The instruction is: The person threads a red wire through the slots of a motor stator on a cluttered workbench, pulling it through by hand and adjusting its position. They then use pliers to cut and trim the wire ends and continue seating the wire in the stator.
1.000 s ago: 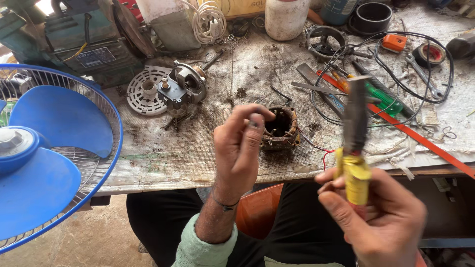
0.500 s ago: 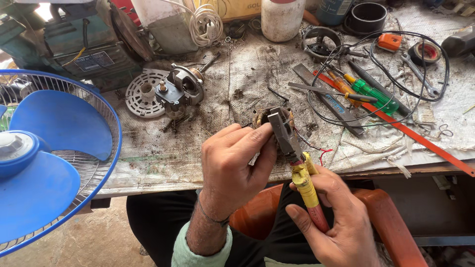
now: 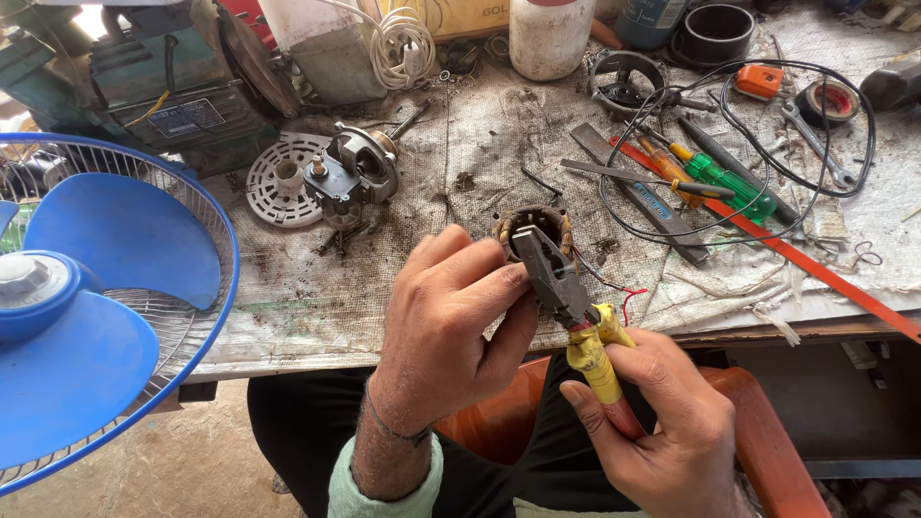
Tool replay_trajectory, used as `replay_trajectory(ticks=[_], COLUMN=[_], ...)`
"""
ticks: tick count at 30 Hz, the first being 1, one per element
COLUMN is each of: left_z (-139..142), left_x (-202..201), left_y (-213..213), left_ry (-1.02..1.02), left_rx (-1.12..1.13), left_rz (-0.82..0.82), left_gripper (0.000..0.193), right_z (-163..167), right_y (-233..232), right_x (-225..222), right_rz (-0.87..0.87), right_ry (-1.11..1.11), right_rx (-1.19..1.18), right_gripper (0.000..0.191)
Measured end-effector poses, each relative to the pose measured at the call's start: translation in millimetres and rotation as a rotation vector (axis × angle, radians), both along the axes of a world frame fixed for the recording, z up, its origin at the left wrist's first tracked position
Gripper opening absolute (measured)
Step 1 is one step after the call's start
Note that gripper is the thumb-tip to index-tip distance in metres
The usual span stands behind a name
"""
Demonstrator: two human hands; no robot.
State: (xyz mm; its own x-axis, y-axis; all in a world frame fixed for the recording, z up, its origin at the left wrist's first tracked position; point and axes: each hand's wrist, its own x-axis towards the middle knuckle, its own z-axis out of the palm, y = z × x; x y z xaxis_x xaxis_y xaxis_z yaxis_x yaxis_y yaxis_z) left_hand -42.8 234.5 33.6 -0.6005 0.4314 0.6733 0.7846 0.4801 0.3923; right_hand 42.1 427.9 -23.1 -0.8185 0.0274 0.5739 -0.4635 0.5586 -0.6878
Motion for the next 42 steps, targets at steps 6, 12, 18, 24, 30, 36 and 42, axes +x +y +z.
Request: replay_trajectory(ticks=[6, 12, 18, 24, 30, 36, 42], left_z=[2, 3, -6, -43, -77, -65, -77], left_x=[5, 4, 0, 3, -10, -26, -42], left_y=[3, 2, -1, 39, 41, 26, 22], left_ry=[0.103, -0.065, -0.138, -0.337, -0.569, -0.459, -0.394], left_rx=[0.053, 0.134, 0.265, 0.878, 1.186, 1.481, 1.511], left_rz=[0.028, -0.129, -0.254, -0.328, -0.041, -0.187, -0.229], left_gripper=[0.02, 0.014, 0.009, 0.027, 0.04, 0.045, 0.051], right_z=[-10, -8, -14, -23, -35, -19, 18], right_y=[3, 2, -7, -21, -50, -53, -10], right_x=[-1, -7, -8, -13, -31, -20, -4], right_rz=[0.059, 0.092, 0.059, 0.393, 0.427, 0.771, 0.78], right_ry=[-0.132, 0.118, -0.09, -0.917, -0.749, -0.398, -0.362], right_rx=[-0.198, 0.002, -0.278, -0.627, -0.953, -1.774, -1.62], right_gripper=[0.028, 0.029, 0.046, 0.045, 0.035, 0.028, 0.036])
